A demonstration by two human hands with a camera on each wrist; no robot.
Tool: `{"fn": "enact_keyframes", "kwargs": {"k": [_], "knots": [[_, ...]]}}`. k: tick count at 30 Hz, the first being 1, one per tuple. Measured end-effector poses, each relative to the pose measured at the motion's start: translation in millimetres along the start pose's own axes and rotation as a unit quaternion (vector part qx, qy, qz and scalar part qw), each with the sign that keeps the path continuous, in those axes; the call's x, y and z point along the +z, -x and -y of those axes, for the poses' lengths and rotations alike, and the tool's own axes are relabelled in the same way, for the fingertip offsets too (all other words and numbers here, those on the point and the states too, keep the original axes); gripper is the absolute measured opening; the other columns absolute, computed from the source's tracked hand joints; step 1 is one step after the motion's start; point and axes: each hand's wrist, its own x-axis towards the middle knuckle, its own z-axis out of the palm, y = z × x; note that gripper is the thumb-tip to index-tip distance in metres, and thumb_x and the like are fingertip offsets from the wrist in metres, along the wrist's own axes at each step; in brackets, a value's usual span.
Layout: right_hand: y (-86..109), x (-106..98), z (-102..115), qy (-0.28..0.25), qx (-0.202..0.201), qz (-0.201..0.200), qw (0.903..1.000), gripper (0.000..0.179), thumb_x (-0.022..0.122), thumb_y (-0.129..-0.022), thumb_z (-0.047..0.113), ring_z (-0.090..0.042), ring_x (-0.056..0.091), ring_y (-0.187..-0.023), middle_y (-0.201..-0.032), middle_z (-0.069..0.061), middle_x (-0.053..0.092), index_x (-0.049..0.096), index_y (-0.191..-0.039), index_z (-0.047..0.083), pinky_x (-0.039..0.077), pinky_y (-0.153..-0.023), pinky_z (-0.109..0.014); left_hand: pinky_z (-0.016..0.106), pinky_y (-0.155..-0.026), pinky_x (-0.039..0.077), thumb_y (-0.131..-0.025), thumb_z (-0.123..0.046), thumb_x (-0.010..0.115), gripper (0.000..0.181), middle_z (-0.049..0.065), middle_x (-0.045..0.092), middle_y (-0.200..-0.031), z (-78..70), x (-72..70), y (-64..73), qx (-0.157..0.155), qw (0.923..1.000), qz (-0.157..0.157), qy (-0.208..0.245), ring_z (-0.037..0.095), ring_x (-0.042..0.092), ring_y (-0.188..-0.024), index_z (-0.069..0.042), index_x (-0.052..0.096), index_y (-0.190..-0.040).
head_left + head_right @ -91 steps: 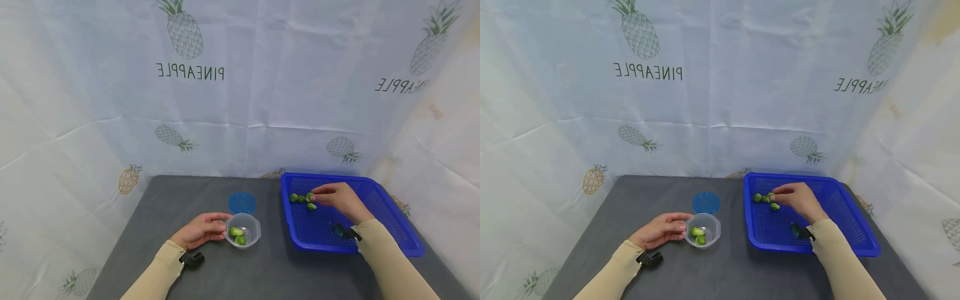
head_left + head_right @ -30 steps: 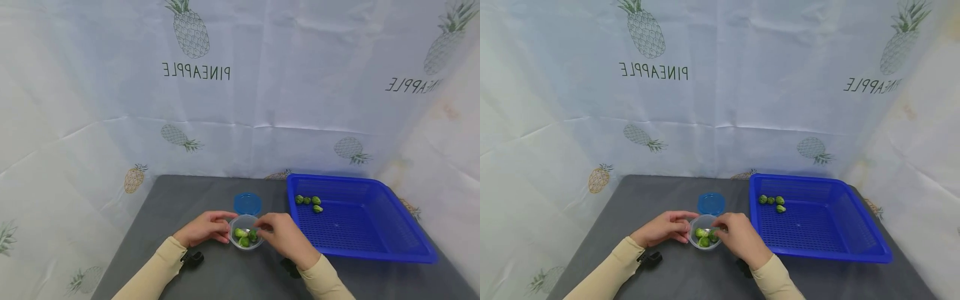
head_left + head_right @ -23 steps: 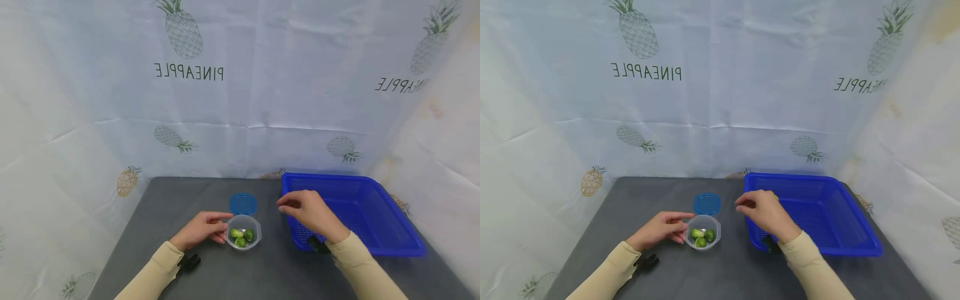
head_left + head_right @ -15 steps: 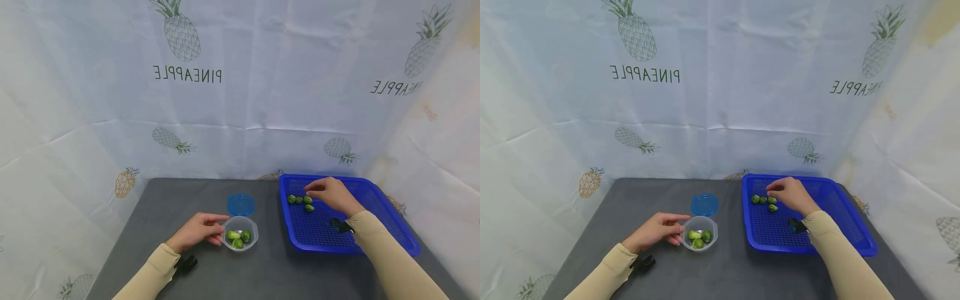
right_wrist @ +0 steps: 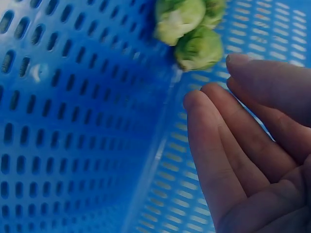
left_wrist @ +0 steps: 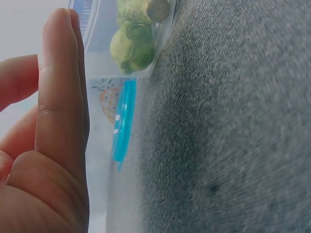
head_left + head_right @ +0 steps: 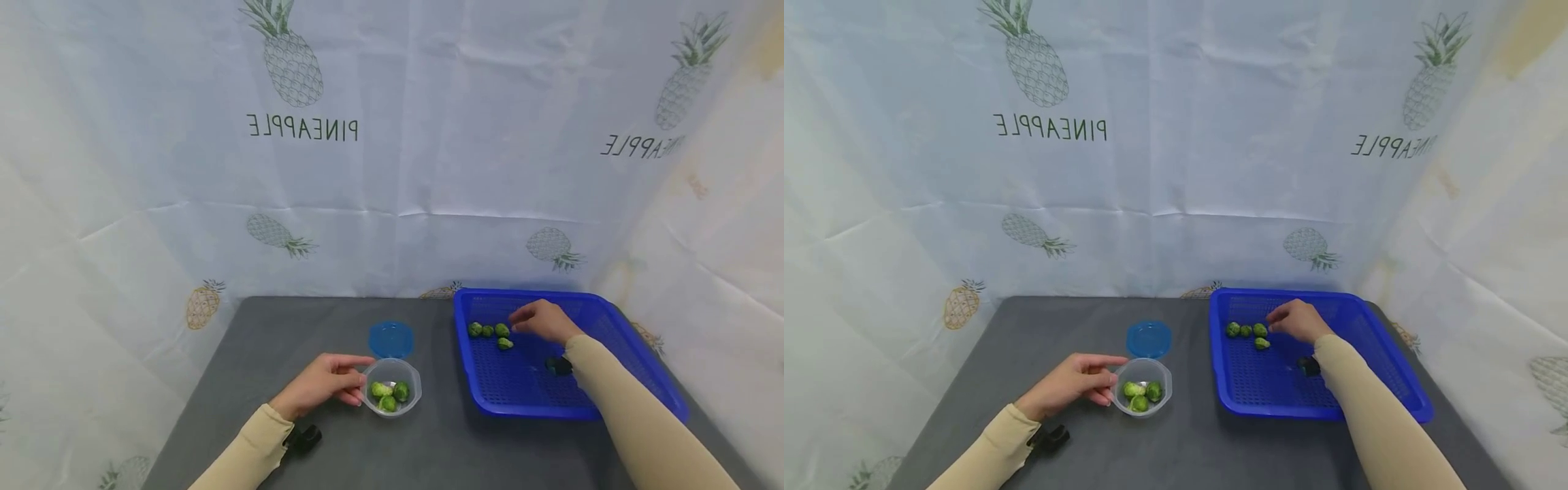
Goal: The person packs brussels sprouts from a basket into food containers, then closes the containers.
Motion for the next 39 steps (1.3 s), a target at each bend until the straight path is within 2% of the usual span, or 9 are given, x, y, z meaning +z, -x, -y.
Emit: {"fn": "enact_keyframes", "kwargs": {"k": [7,14,21,28,39], "knots": [[-3.7,8.0,-4.4,0.008,0.005,-0.006,0.9999,0.035,0.075,-0.101,0.021,-0.048,0.070,-0.119,-0.129,-0.024,0.075,0.077,-0.129,0.000,0.061,-0.096,-0.061,0.039,-0.084,0.070,-0.106,-0.018,0.072,0.051,0.013,0.080,-0.100,-4.6,1.1,-3.5,-0.004,0.9999,0.008,-0.005,0.020,0.079,-0.087,-0.006,0.060,-0.154],[-8.1,8.7,-3.7,0.011,0.018,-0.021,0.9996,0.033,0.078,-0.099,0.023,-0.045,0.072,-0.114,-0.124,-0.023,0.077,0.080,-0.123,0.001,0.062,-0.093,-0.059,0.042,-0.084,0.070,-0.106,-0.017,0.071,0.051,0.011,0.080,-0.099,-7.0,1.0,-6.9,0.005,0.9998,0.020,-0.008,0.017,0.079,-0.086,-0.003,0.059,-0.154],[-18.1,14.8,-3.5,0.017,0.029,-0.028,0.9991,0.031,0.081,-0.096,0.026,-0.041,0.073,-0.110,-0.120,-0.020,0.078,0.081,-0.118,0.004,0.063,-0.090,-0.057,0.041,-0.084,0.070,-0.106,-0.017,0.072,0.050,0.010,0.080,-0.099,-3.4,-1.8,-6.1,-0.007,0.9999,0.015,-0.003,0.017,0.078,-0.087,-0.008,0.060,-0.154],[-27.4,18.6,1.1,0.020,0.026,-0.037,0.9988,0.027,0.085,-0.092,0.028,-0.036,0.075,-0.102,-0.110,-0.015,0.081,0.084,-0.108,0.007,0.063,-0.089,-0.056,0.041,-0.085,0.070,-0.106,-0.019,0.072,0.052,0.011,0.080,-0.101,1.5,-5.2,-3.9,-0.006,0.9999,0.010,0.002,0.018,0.078,-0.088,-0.007,0.059,-0.155],[-30.0,21.1,-0.3,0.027,0.024,-0.037,0.9987,0.028,0.087,-0.091,0.032,-0.036,0.074,-0.101,-0.110,-0.015,0.080,0.084,-0.106,0.008,0.063,-0.086,-0.057,0.038,-0.083,0.070,-0.107,-0.016,0.070,0.049,0.013,0.080,-0.104,0.6,-6.3,-3.4,-0.012,0.9999,0.008,0.007,0.017,0.078,-0.087,-0.007,0.060,-0.154]]}}
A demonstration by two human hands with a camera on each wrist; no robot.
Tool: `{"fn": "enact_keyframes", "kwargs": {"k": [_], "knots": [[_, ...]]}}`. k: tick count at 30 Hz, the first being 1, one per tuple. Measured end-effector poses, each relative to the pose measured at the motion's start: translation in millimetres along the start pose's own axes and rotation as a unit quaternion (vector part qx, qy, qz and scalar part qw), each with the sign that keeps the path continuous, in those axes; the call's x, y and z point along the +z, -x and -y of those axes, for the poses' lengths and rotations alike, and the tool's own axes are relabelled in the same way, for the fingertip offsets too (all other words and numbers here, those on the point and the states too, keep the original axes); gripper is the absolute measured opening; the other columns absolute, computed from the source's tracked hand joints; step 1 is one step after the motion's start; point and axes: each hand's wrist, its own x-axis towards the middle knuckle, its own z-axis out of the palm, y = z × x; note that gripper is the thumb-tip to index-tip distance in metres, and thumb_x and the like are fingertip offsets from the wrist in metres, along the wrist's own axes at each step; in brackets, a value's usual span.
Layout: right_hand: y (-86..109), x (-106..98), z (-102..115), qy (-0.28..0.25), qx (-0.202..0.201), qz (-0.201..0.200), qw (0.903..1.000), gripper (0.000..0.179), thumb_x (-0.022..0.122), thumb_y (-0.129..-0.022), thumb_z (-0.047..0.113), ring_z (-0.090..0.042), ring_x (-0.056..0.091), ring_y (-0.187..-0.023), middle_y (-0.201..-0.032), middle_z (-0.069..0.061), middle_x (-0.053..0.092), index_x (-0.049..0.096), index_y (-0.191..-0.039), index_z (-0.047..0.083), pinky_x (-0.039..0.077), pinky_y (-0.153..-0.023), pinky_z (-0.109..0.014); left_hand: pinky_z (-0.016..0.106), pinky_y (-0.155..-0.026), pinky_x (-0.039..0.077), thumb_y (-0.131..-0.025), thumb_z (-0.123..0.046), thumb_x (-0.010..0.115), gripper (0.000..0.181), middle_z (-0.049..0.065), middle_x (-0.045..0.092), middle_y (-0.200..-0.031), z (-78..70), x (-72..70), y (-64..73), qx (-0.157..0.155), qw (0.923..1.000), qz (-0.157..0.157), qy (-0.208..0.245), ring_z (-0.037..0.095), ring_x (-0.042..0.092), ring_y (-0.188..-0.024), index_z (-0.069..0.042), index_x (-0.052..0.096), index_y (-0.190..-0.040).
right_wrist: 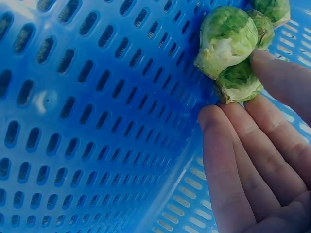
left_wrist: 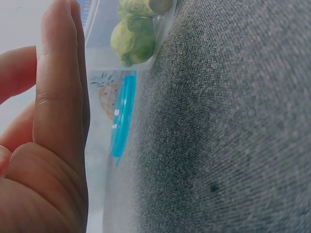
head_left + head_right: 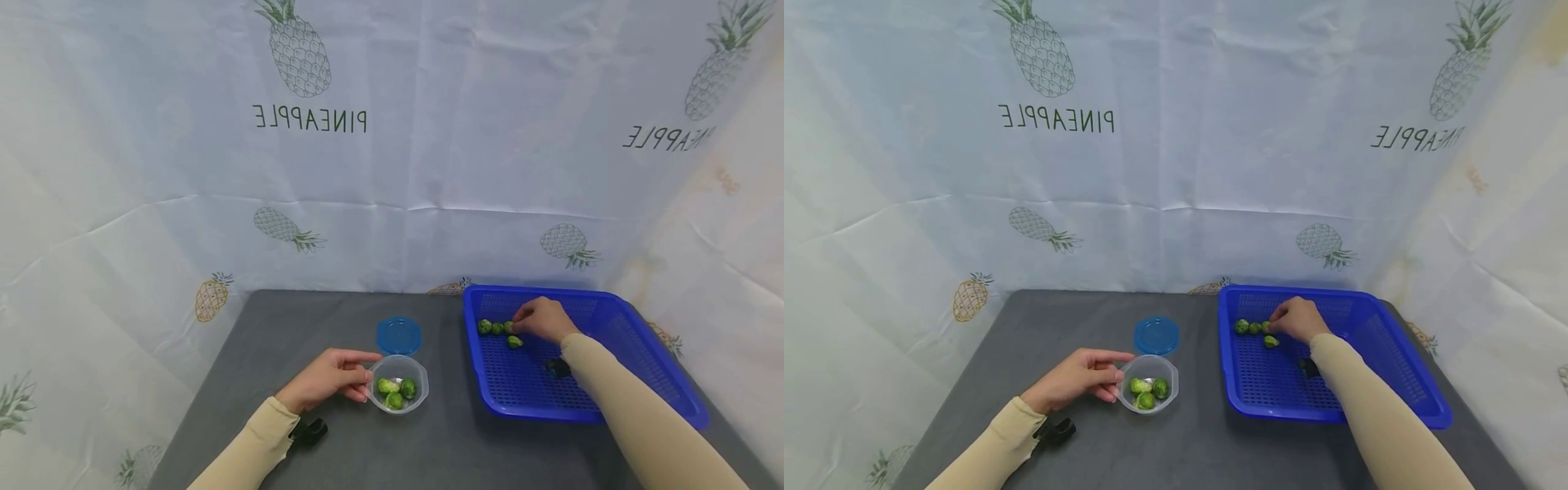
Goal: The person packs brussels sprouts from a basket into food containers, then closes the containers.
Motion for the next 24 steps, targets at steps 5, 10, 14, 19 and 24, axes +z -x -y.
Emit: {"fn": "enact_keyframes", "kwargs": {"k": [5,10,14,19,24], "knots": [[1.5,0.9,1.3,0.006,0.004,-0.011,0.9999,0.032,0.089,-0.089,0.033,-0.035,0.074,-0.099,-0.109,-0.016,0.080,0.083,-0.105,0.006,0.063,-0.087,-0.057,0.036,-0.083,0.070,-0.107,-0.016,0.070,0.050,0.013,0.080,-0.105,0.3,0.4,-0.6,0.001,1.0000,0.004,0.003,0.015,0.078,-0.087,-0.005,0.059,-0.154],[4.8,-0.5,3.6,0.009,0.004,-0.009,0.9999,0.034,0.088,-0.090,0.032,-0.039,0.074,-0.102,-0.111,-0.018,0.080,0.083,-0.109,0.004,0.063,-0.088,-0.058,0.036,-0.083,0.070,-0.107,-0.016,0.069,0.051,0.011,0.080,-0.104,0.1,0.3,-0.9,0.007,0.9999,0.010,0.003,0.015,0.079,-0.087,-0.003,0.058,-0.155],[9.7,-3.3,1.7,0.009,0.002,-0.001,1.0000,0.036,0.086,-0.092,0.033,-0.040,0.074,-0.106,-0.115,-0.017,0.080,0.083,-0.114,0.005,0.063,-0.089,-0.058,0.036,-0.083,0.070,-0.107,-0.016,0.070,0.052,0.011,0.080,-0.104,-0.8,1.1,-1.3,0.008,0.9999,0.012,0.000,0.015,0.079,-0.087,-0.003,0.058,-0.155],[20.2,-10.1,2.1,0.000,-0.013,-0.011,0.9999,0.035,0.084,-0.094,0.034,-0.036,0.074,-0.105,-0.113,-0.014,0.081,0.082,-0.116,0.007,0.063,-0.087,-0.056,0.036,-0.084,0.070,-0.107,-0.015,0.070,0.053,0.010,0.080,-0.104,-1.3,1.4,-1.0,0.007,0.9999,0.013,0.002,0.016,0.079,-0.087,-0.003,0.057,-0.156],[34.1,-19.9,13.0,-0.027,-0.024,-0.027,0.9990,0.038,0.081,-0.097,0.040,-0.037,0.073,-0.110,-0.116,-0.012,0.080,0.080,-0.120,0.010,0.062,-0.088,-0.055,0.036,-0.084,0.070,-0.106,-0.016,0.070,0.053,0.011,0.080,-0.104,-1.0,1.9,-0.4,0.007,0.9999,0.012,0.003,0.016,0.079,-0.087,-0.003,0.057,-0.156]]}}
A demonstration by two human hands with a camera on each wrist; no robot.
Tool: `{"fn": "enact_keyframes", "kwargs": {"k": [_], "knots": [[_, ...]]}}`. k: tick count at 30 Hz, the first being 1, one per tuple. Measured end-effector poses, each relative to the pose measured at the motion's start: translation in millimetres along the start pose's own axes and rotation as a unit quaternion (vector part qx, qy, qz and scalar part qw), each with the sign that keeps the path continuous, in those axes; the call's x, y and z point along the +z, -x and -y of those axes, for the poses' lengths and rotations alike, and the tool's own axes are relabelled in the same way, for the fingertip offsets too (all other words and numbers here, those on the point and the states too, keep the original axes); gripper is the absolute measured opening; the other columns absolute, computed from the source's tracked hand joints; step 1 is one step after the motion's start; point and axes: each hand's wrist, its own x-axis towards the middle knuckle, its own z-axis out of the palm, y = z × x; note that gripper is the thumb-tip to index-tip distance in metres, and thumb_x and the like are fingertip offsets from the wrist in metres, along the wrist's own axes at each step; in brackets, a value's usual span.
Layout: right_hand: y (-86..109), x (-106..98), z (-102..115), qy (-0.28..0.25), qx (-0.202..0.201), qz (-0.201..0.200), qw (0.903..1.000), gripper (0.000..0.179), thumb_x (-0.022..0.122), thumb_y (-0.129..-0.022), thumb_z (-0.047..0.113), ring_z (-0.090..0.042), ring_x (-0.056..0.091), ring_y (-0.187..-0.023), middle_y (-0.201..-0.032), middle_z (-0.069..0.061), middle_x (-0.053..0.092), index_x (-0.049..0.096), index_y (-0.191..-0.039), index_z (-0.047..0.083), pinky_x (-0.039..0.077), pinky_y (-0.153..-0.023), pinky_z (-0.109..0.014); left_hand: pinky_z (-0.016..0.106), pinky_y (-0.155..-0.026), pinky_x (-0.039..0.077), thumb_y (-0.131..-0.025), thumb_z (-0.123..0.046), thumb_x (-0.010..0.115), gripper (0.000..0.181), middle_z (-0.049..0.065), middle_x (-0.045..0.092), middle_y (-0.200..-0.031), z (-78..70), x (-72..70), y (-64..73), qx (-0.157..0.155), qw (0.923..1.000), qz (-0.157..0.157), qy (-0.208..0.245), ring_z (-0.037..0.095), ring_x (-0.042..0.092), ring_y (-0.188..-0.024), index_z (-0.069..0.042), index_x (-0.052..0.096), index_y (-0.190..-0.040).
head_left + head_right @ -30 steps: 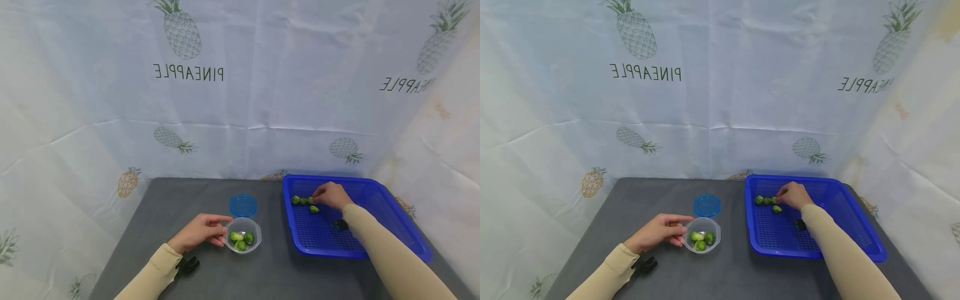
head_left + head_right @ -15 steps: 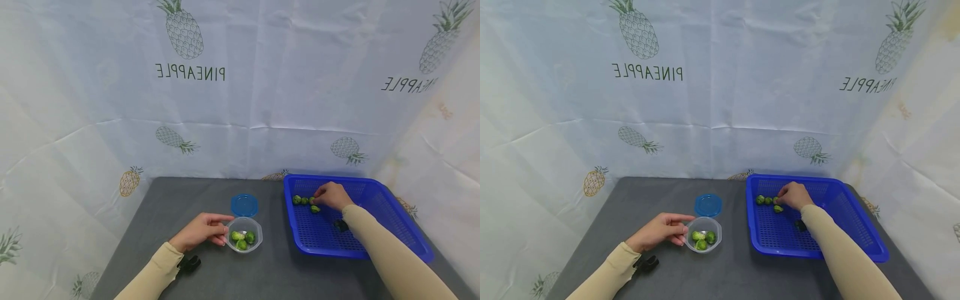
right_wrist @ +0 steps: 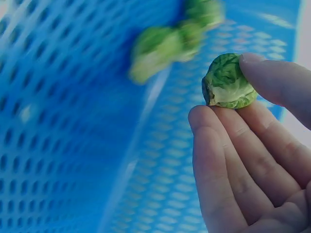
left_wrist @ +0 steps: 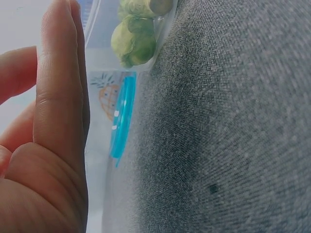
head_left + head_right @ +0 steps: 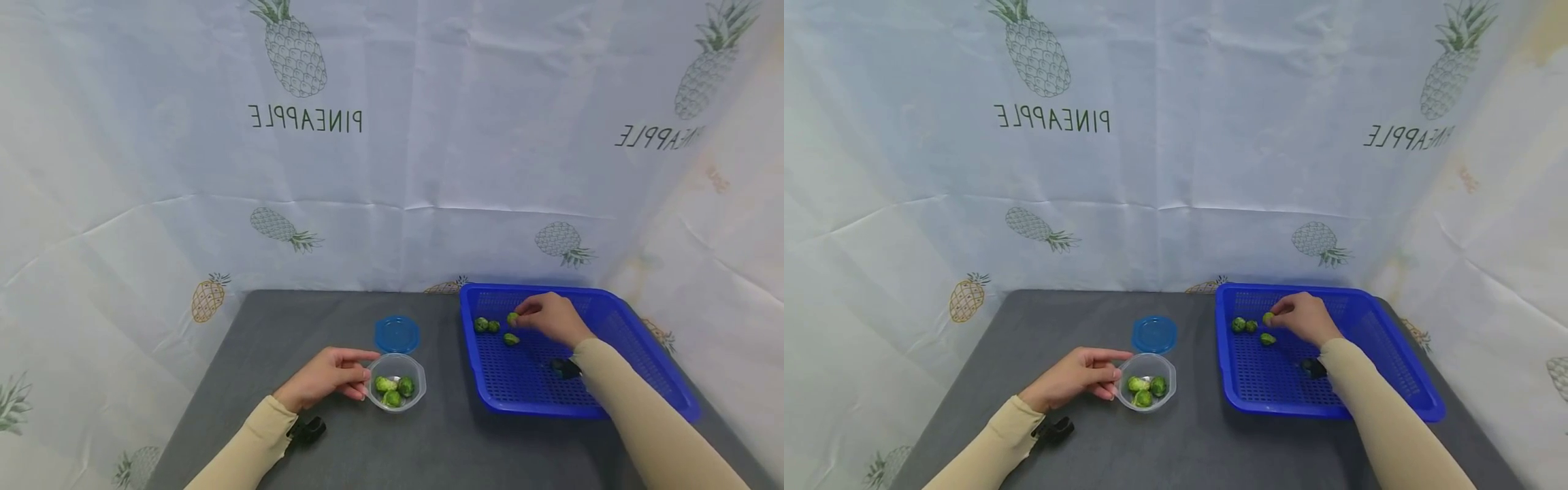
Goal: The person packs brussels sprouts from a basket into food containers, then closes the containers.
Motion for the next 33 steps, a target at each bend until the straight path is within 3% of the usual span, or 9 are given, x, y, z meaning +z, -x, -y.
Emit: {"fn": "enact_keyframes", "kwargs": {"k": [5,12,23,33], "knots": [[16.3,-2.2,34.2,-0.023,-0.023,-0.008,0.9994,0.039,0.081,-0.098,0.045,-0.033,0.074,-0.112,-0.117,-0.008,0.081,0.080,-0.122,0.016,0.062,-0.092,-0.057,0.036,-0.084,0.070,-0.107,-0.017,0.070,0.053,0.011,0.080,-0.104,0.6,-1.0,2.3,-0.001,1.0000,-0.003,0.001,0.016,0.079,-0.087,-0.003,0.057,-0.156],[27.7,14.5,90.5,-0.050,-0.058,-0.011,0.9970,0.028,0.083,-0.097,0.039,-0.020,0.075,-0.101,-0.109,0.000,0.081,0.081,-0.117,0.019,0.064,-0.085,-0.045,0.037,-0.085,0.070,-0.107,-0.017,0.070,0.051,0.012,0.080,-0.105,-0.2,-3.2,2.4,-0.005,0.9999,-0.012,-0.005,0.019,0.080,-0.088,-0.005,0.059,-0.155],[42.9,76.2,159.4,-0.094,-0.086,0.011,0.9917,0.016,0.088,-0.092,0.025,-0.009,0.072,-0.085,-0.095,0.005,0.079,0.082,-0.105,0.019,0.063,-0.075,-0.034,0.038,-0.084,0.070,-0.107,-0.018,0.071,0.049,0.011,0.080,-0.105,4.6,-2.4,-1.0,-0.012,0.9999,-0.011,0.002,0.019,0.079,-0.089,-0.007,0.061,-0.154],[48.7,126.0,186.8,-0.105,-0.119,0.038,0.9866,0.016,0.088,-0.092,0.021,-0.010,0.070,-0.083,-0.093,0.004,0.077,0.081,-0.104,0.014,0.063,-0.074,-0.032,0.036,-0.084,0.070,-0.108,-0.018,0.069,0.051,0.012,0.080,-0.106,3.3,-2.4,-0.3,-0.006,1.0000,-0.002,0.008,0.017,0.079,-0.088,-0.003,0.058,-0.155]]}}
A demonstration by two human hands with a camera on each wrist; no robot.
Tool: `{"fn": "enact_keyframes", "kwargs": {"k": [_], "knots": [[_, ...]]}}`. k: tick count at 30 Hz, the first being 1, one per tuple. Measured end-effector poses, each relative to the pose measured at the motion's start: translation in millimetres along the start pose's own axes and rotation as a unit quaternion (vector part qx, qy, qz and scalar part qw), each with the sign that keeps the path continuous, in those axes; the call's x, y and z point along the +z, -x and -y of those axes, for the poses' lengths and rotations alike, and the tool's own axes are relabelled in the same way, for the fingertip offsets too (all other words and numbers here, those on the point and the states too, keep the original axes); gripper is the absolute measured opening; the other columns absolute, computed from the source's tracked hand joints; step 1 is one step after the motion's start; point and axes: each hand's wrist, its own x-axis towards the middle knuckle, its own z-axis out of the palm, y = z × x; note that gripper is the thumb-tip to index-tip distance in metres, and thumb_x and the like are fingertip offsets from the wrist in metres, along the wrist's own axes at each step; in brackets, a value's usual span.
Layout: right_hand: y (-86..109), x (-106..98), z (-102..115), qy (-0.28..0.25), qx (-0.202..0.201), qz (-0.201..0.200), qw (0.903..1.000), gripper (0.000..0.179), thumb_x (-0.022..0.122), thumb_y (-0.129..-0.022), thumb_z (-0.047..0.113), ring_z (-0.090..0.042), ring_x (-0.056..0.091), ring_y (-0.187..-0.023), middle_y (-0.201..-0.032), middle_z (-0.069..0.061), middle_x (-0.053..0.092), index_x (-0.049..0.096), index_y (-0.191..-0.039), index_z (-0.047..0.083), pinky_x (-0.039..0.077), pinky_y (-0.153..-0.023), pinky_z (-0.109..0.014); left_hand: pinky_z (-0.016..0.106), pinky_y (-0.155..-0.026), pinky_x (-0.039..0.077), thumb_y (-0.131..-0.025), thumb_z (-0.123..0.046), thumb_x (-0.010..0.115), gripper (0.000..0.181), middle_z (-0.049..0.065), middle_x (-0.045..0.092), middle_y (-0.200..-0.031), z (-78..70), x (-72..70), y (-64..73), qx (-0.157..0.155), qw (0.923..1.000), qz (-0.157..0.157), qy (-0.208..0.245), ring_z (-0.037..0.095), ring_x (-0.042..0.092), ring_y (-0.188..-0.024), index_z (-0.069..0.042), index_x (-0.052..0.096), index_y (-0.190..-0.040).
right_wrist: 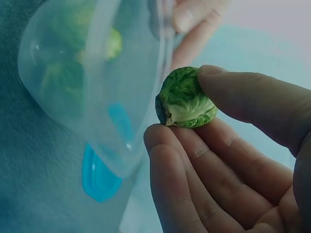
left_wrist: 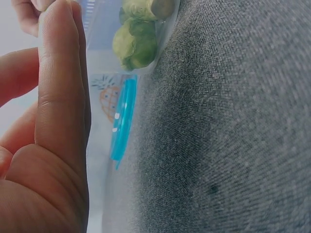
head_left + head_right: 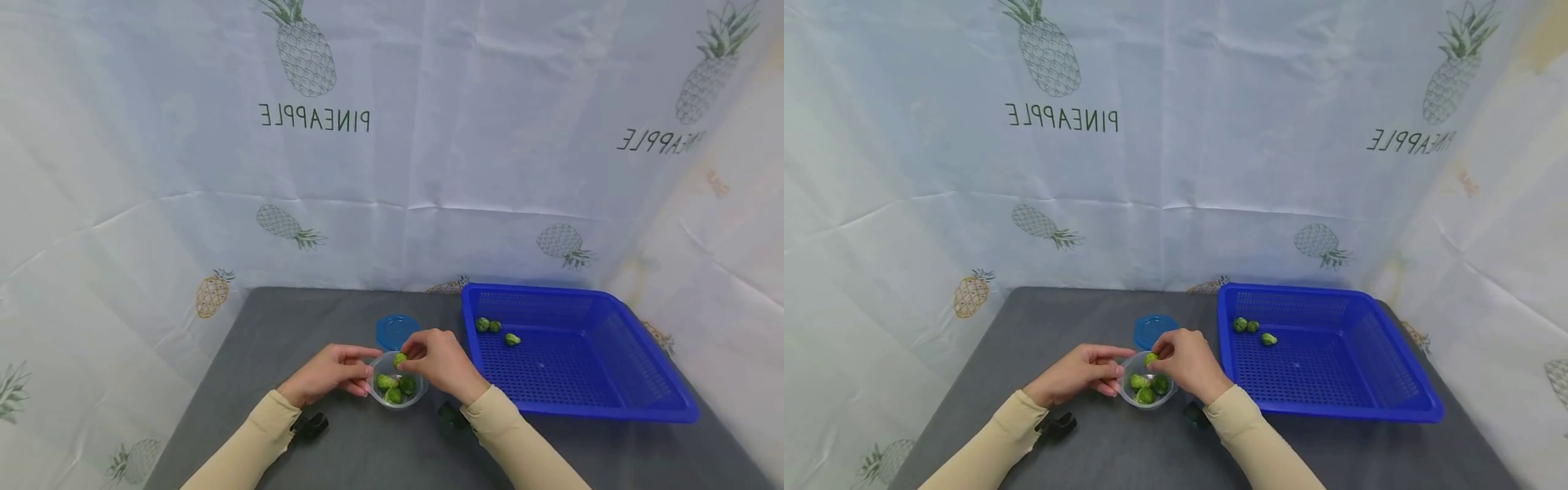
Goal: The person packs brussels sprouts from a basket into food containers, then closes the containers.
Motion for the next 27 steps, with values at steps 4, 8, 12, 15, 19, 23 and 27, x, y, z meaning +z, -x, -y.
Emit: {"fn": "enact_keyframes", "kwargs": {"k": [4,8,12,15,19,23,27], "knots": [[-1.5,10.3,-2.8,0.014,-0.010,0.000,0.9999,0.015,0.088,-0.091,0.020,-0.009,0.069,-0.081,-0.092,0.003,0.077,0.081,-0.103,0.012,0.063,-0.072,-0.030,0.035,-0.084,0.070,-0.108,-0.018,0.068,0.052,0.009,0.081,-0.104,0.6,-0.2,-0.2,0.004,1.0000,0.007,-0.003,0.015,0.079,-0.087,-0.002,0.057,-0.156],[-4.0,15.7,-4.3,0.021,-0.016,-0.010,0.9996,0.015,0.089,-0.090,0.019,-0.009,0.069,-0.081,-0.091,0.003,0.077,0.081,-0.102,0.012,0.063,-0.071,-0.029,0.035,-0.084,0.070,-0.108,-0.017,0.068,0.051,0.009,0.081,-0.105,-0.2,0.1,0.0,0.001,1.0000,0.005,-0.002,0.016,0.079,-0.088,-0.003,0.057,-0.155],[-7.4,20.0,-2.7,0.034,-0.014,-0.020,0.9991,0.017,0.090,-0.090,0.019,-0.009,0.070,-0.081,-0.091,0.002,0.078,0.082,-0.103,0.012,0.063,-0.070,-0.030,0.035,-0.084,0.070,-0.108,-0.016,0.069,0.050,0.011,0.080,-0.108,-1.1,0.6,0.5,-0.004,1.0000,-0.005,0.002,0.017,0.079,-0.089,-0.004,0.059,-0.155],[-7.8,22.7,-1.3,0.047,-0.014,-0.027,0.9984,0.019,0.089,-0.090,0.020,-0.011,0.072,-0.082,-0.094,0.000,0.079,0.083,-0.106,0.010,0.064,-0.071,-0.031,0.035,-0.084,0.070,-0.108,-0.015,0.068,0.049,0.013,0.079,-0.109,-1.0,1.1,0.3,-0.005,0.9999,-0.011,0.003,0.018,0.079,-0.089,-0.004,0.059,-0.154],[-5.7,20.3,-0.1,0.054,-0.017,-0.023,0.9981,0.019,0.087,-0.092,0.019,-0.012,0.073,-0.085,-0.097,-0.002,0.080,0.083,-0.107,0.009,0.066,-0.074,-0.033,0.035,-0.083,0.070,-0.108,-0.015,0.068,0.049,0.014,0.079,-0.109,-0.2,1.2,-0.3,-0.004,0.9999,-0.009,0.005,0.018,0.079,-0.089,-0.004,0.059,-0.155],[-1.6,1.1,1.8,0.053,-0.021,-0.014,0.9983,0.014,0.083,-0.096,0.017,-0.012,0.074,-0.086,-0.097,0.000,0.080,0.083,-0.109,0.011,0.066,-0.076,-0.034,0.035,-0.084,0.070,-0.108,-0.015,0.068,0.051,0.012,0.080,-0.108,0.0,1.3,-1.0,-0.004,1.0000,-0.001,0.007,0.017,0.079,-0.089,-0.004,0.057,-0.156],[1.6,-34.5,2.8,0.048,-0.023,-0.010,0.9985,0.013,0.081,-0.098,0.018,-0.010,0.074,-0.089,-0.100,0.004,0.080,0.083,-0.111,0.016,0.065,-0.078,-0.033,0.037,-0.085,0.070,-0.107,-0.017,0.070,0.052,0.012,0.080,-0.106,0.8,0.5,-0.9,-0.002,1.0000,-0.002,0.000,0.018,0.079,-0.089,-0.005,0.058,-0.156]]}}
